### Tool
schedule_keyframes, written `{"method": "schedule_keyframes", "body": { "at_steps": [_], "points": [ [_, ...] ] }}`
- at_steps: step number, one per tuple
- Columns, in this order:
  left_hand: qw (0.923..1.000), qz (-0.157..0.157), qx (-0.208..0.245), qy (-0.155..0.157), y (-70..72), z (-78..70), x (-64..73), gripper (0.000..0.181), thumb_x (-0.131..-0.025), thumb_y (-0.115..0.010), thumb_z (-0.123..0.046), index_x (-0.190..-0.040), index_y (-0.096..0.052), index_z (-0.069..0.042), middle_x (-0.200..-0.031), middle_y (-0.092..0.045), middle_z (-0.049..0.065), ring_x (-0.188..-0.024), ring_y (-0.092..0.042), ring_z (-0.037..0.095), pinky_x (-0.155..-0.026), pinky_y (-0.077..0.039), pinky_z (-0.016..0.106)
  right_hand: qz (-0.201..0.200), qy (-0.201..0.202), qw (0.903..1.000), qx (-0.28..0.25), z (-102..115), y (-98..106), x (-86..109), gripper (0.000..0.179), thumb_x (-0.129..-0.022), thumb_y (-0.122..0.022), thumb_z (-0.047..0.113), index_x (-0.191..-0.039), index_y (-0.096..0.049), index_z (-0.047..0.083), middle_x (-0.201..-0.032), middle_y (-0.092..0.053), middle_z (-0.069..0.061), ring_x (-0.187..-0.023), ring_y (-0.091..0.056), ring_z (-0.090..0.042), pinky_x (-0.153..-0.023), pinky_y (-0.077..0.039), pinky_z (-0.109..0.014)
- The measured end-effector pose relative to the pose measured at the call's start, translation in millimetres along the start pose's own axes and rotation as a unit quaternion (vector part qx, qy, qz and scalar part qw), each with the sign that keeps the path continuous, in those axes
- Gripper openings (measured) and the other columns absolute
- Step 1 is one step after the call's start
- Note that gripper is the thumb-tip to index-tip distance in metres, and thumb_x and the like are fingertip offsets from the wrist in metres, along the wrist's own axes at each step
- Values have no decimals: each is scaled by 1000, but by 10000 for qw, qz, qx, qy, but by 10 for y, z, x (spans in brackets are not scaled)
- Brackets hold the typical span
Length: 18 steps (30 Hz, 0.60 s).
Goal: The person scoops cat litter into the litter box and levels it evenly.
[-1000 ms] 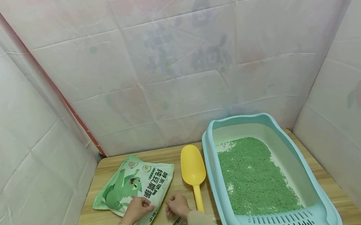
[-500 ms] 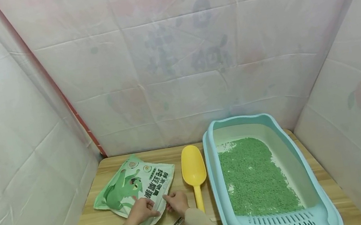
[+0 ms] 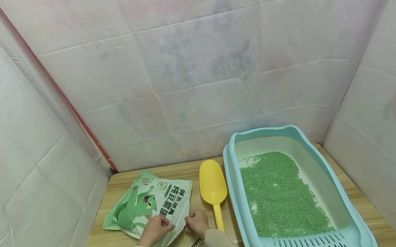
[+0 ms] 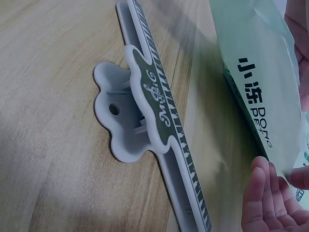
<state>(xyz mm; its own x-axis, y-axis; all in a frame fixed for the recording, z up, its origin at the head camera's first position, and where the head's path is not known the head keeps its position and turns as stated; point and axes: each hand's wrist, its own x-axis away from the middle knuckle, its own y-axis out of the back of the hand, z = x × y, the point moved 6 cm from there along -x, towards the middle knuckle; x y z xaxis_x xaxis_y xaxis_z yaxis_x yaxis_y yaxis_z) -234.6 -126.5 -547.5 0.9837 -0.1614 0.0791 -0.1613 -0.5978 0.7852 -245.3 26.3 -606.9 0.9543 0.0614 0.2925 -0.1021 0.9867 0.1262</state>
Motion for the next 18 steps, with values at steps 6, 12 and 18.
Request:
{"method": "schedule_keyframes", "body": {
  "at_steps": [6,12,18],
  "points": [
    [9996,-226,-13,-196,-35,15,-58,11,-77,-74,-14,-72,-68,-5,-69,-68,5,-60,-53,8,-56,-43,22,-11,-46,9999,-93,-38,20,-13,23,-87,-54,-2,-65,-52,3,-58,-58,-2,-49,-58,-7,-49,-52,-23],
    [9975,-577,-230,-331,-39,19,-75,10,-72,-73,-6,-64,-68,-7,-63,-68,4,-57,-57,11,-103,-39,62,-18,-110,9999,-85,-89,20,-20,27,-88,-53,-2,-62,-50,7,-57,-57,-1,-48,-57,-7,-47,-50,-21],
    [9960,-760,-337,-336,1,-17,-63,12,-68,-71,-3,-60,-65,-8,-60,-67,2,-56,-56,11,-103,-23,77,-68,-304,9995,-33,-140,54,-29,18,-87,-54,-3,-70,-58,-2,-60,-61,-3,-51,-58,-6,-50,-50,-19]
  ]
}}
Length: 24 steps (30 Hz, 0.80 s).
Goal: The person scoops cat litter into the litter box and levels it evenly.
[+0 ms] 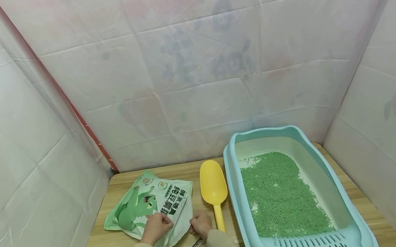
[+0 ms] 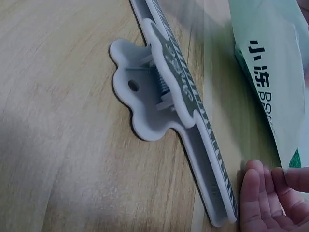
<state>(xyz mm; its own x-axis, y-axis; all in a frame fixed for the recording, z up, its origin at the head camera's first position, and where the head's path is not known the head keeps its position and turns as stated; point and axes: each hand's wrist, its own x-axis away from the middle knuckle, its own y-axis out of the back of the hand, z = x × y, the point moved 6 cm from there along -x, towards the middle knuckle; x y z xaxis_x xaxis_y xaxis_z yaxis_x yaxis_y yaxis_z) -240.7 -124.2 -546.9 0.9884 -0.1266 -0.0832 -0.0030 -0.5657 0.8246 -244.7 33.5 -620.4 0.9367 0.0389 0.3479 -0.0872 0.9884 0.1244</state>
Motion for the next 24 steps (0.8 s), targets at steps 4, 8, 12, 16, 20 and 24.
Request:
{"method": "schedule_keyframes", "body": {
  "at_steps": [4,8,12,16,20,24],
  "points": [
    [10000,-49,-76,-13,18,-25,2,14,-66,-70,-1,-58,-63,-10,-59,-65,0,-56,-55,11,-101,-23,79,-3,-51,10000,25,-19,2,-13,14,-86,-54,-3,-74,-60,-7,-59,-61,-2,-51,-57,-6,-51,-51,-19],
    [9998,-138,-120,-65,73,-68,27,18,-68,-73,-4,-57,-60,-12,-57,-63,-2,-54,-52,9,-99,-34,73,5,-78,9999,69,-25,1,-14,13,-86,-53,-3,-75,-60,-7,-57,-61,-3,-49,-57,-7,-50,-52,-21],
    [9985,-430,-260,-237,195,-136,64,23,-66,-78,-7,-56,-58,-14,-56,-61,-3,-52,-49,6,-68,-54,36,-68,-84,9997,217,-26,29,-33,12,-86,-53,-3,-79,-62,-8,-56,-63,-5,-47,-57,-7,-49,-53,-22],
    [9971,-602,-391,-252,288,-165,89,24,-64,-78,-7,-55,-57,-15,-56,-59,-5,-52,-46,5,-50,-36,19,-112,-86,9995,266,-25,50,-37,14,-85,-52,-4,-80,-63,-10,-54,-62,-5,-45,-56,-6,-47,-51,-21],
    [9954,-702,-615,-211,328,-174,98,23,-61,-76,-7,-55,-56,-17,-56,-58,-7,-52,-46,4,-50,-35,19,-92,-40,9997,208,-28,42,-33,14,-85,-51,-5,-79,-63,-11,-54,-61,-3,-45,-55,-5,-47,-52,-21],
    [9928,-879,-783,-220,385,-208,107,23,-58,-76,-7,-54,-56,-18,-55,-57,-7,-51,-46,5,-49,-35,21,-98,2,9998,155,-31,31,-33,15,-84,-51,-6,-75,-62,-11,-53,-58,-2,-45,-55,-5,-48,-52,-22]
  ]
}}
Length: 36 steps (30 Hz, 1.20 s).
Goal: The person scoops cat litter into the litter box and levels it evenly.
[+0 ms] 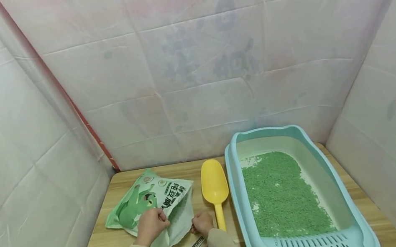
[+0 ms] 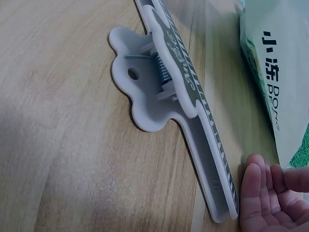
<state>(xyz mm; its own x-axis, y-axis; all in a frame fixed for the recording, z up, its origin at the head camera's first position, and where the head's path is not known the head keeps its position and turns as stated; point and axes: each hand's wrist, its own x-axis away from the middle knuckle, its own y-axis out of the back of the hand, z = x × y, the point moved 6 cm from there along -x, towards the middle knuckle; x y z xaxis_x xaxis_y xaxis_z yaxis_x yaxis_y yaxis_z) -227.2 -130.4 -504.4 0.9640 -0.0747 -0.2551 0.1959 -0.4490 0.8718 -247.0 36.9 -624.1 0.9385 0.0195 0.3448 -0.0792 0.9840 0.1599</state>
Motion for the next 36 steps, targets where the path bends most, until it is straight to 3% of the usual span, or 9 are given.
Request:
{"method": "schedule_keyframes", "body": {
  "at_steps": [4,11,18,25,29,36],
  "points": [
    [9998,-150,42,81,87,-2,-8,23,-57,-76,-8,-54,-56,-18,-54,-56,-8,-52,-45,5,-49,-35,21,-17,-29,10000,17,-13,0,-1,16,-84,-51,-6,-74,-63,-10,-54,-59,-3,-46,-56,-6,-48,-52,-22],
    [9982,-268,494,199,266,35,-35,18,-63,-74,-7,-58,-60,-17,-56,-60,-7,-52,-48,2,-50,-38,18,-59,2,10000,76,-16,15,0,17,-82,-50,-4,-75,-64,-11,-56,-64,-8,-46,-58,-7,-47,-53,-23],
    [9950,-323,896,303,431,97,-77,15,-67,-72,-4,-63,-62,-15,-60,-64,-4,-54,-52,1,-53,-42,18,-116,-65,9999,58,-18,13,-1,15,-79,-49,-4,-73,-62,-9,-54,-60,-3,-45,-56,-6,-45,-50,-20],
    [9929,-794,858,-215,586,17,-102,17,-67,-71,0,-65,-64,-15,-61,-65,-2,-53,-54,3,-54,-44,19,-26,-19,10000,-29,-7,4,18,19,-83,-48,-3,-76,-64,-13,-56,-62,-5,-46,-57,-7,-48,-53,-22],
    [9933,-700,869,-311,567,-10,-94,18,-67,-72,0,-66,-63,-16,-61,-65,-4,-54,-54,1,-54,-44,18,-21,82,10000,23,-11,7,32,20,-84,-49,-3,-76,-64,-13,-57,-62,-5,-47,-57,-7,-49,-53,-23],
    [9932,-209,1149,-16,526,51,-110,18,-69,-74,-2,-67,-62,-16,-63,-63,-5,-57,-52,-2,-57,-45,17,39,111,9999,-3,-49,10,16,22,-86,-49,-1,-80,-65,-15,-58,-63,-6,-47,-58,-7,-50,-53,-24]
  ]
}}
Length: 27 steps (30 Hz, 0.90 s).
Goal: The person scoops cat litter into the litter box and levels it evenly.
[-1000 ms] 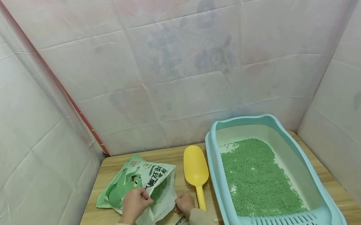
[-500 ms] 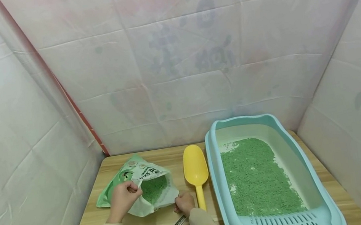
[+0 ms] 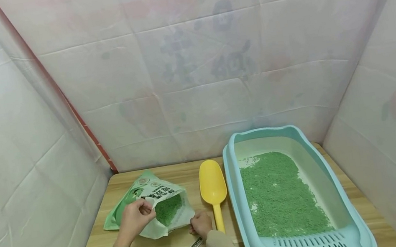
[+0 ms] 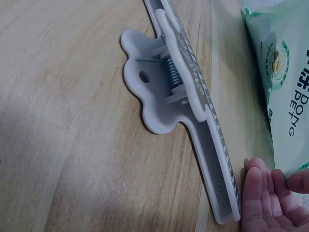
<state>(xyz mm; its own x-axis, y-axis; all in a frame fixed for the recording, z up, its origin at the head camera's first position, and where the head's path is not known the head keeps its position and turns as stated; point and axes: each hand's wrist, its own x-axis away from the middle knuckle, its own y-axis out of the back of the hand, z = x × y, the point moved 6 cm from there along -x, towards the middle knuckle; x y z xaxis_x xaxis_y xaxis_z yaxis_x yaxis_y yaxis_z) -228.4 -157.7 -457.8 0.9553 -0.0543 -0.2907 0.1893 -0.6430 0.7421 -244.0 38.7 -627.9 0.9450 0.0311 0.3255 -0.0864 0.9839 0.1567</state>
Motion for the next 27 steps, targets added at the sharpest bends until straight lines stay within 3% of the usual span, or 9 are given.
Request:
{"method": "schedule_keyframes", "body": {
  "at_steps": [9,21,23,27],
  "points": [
    [9999,90,-55,17,-14,25,-1,19,-69,-76,-4,-68,-63,-17,-63,-63,-6,-57,-52,-2,-57,-45,17,68,39,9998,157,58,5,47,23,-86,-48,-2,-80,-65,-16,-62,-67,-13,-49,-59,-8,-51,-54,-25],
    [9999,102,-51,31,-34,34,1,17,-69,-75,-5,-68,-64,-17,-63,-64,-7,-57,-53,-2,-57,-45,17,-57,559,9956,746,199,33,115,20,-84,-52,-2,-74,-64,-14,-64,-67,-21,-50,-59,-11,-50,-54,-29],
    [9999,120,-43,57,-38,42,0,16,-70,-75,-5,-68,-64,-17,-64,-65,-7,-57,-53,-2,-58,-46,17,-103,600,9945,850,224,44,123,19,-83,-52,-2,-72,-64,-12,-62,-66,-19,-50,-59,-12,-50,-52,-28],
    [9998,137,-62,90,-41,52,-3,16,-69,-75,-5,-68,-65,-17,-64,-65,-7,-57,-54,-2,-58,-46,17,-388,782,9874,1317,294,84,134,22,-83,-54,-1,-62,-58,2,-53,-54,-2,-49,-48,-9,-46,-41,-23]
  ]
}}
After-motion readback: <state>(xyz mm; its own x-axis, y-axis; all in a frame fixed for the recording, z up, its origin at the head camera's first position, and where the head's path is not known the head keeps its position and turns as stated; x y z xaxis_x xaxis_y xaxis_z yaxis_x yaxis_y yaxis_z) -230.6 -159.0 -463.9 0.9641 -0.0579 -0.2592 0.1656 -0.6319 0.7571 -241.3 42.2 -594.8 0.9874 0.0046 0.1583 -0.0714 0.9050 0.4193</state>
